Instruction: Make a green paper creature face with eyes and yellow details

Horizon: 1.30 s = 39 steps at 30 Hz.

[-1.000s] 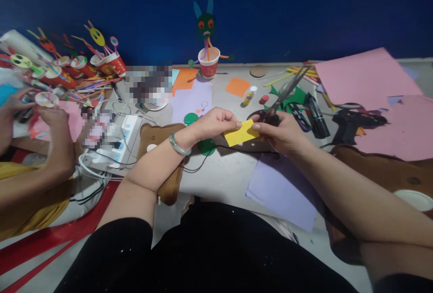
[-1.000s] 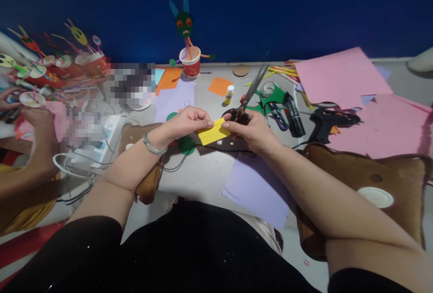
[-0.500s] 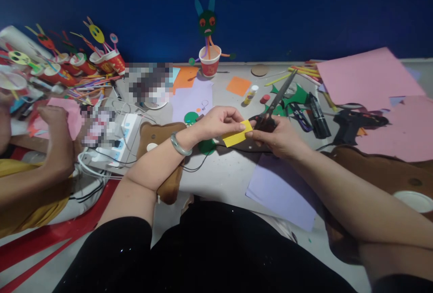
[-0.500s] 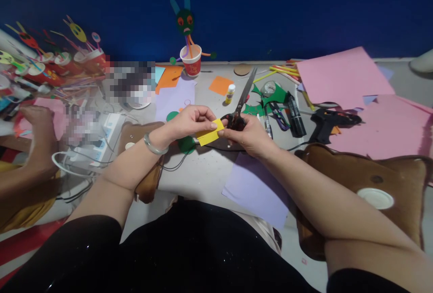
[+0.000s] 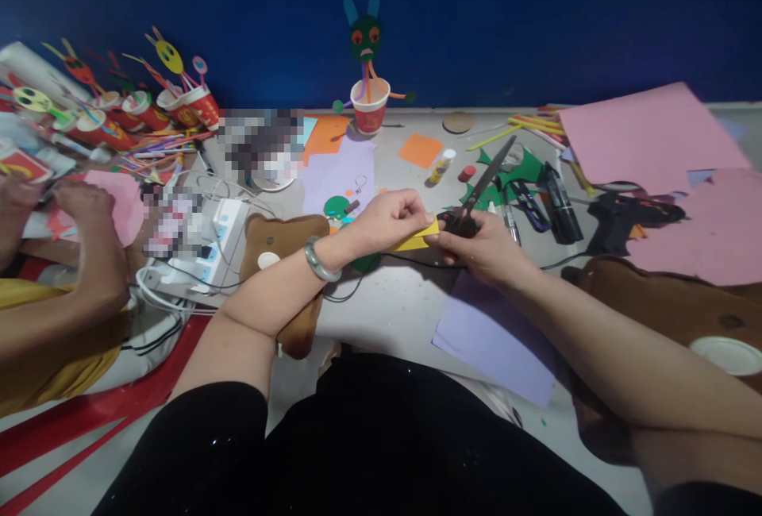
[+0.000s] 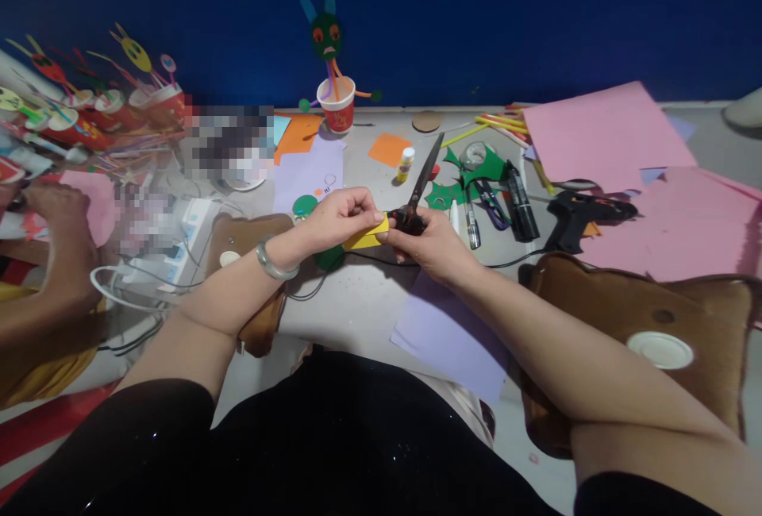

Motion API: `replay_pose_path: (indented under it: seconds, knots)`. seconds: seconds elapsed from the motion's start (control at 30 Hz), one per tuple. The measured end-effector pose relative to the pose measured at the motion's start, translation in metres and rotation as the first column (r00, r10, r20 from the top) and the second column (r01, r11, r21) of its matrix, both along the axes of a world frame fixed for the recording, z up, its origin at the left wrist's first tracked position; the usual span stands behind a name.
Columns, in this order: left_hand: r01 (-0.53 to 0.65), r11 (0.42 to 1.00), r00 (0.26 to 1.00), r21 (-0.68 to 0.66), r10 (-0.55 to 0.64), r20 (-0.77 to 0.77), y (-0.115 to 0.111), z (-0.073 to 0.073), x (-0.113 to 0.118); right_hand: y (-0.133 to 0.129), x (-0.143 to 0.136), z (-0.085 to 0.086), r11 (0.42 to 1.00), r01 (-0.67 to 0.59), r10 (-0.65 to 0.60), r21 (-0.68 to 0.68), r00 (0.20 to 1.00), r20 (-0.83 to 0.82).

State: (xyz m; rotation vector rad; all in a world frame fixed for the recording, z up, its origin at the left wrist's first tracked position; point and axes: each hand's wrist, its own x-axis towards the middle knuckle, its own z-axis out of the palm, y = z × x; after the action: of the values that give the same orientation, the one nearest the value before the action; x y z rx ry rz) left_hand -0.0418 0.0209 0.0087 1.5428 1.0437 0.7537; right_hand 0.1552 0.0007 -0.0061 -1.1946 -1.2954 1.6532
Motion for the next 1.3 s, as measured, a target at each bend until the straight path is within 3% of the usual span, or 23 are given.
replay_pose_path:
  seconds: [0.3,0.73,0.87,1.03,1.3]
  knots:
    - [0.1,0.994,0.99,0.044,-0.104,0.094,0.003,0.0,-0.003,-0.002,0.0,0.003,0.999,-0.022,0.021,0.027,0.999,0.036]
    - [0.016,0.998,0.999,0.063,-0.014,-0.038,-0.003,-0.002,0.001,-0.009,-0.006,0.009,0.997,0.044,-0.047,0.07,0.998,0.049]
    - [0.004,0.997,0.998,0.074,0.0,-0.059,-0.003,0.0,0.001,-0.009,-0.006,0.003,0.991,0.11,-0.111,0.074,0.994,0.012]
    - [-0.037,0.992,0.998,0.122,0.044,-0.052,-0.001,-0.001,0.0,-0.007,-0.003,-0.006,0.972,0.18,-0.179,0.149,0.984,-0.02]
    - [-0.137,0.96,0.989,0.244,0.145,-0.018,-0.003,-0.004,0.0,-0.01,-0.003,0.003,0.961,0.173,-0.19,0.216,0.98,0.057]
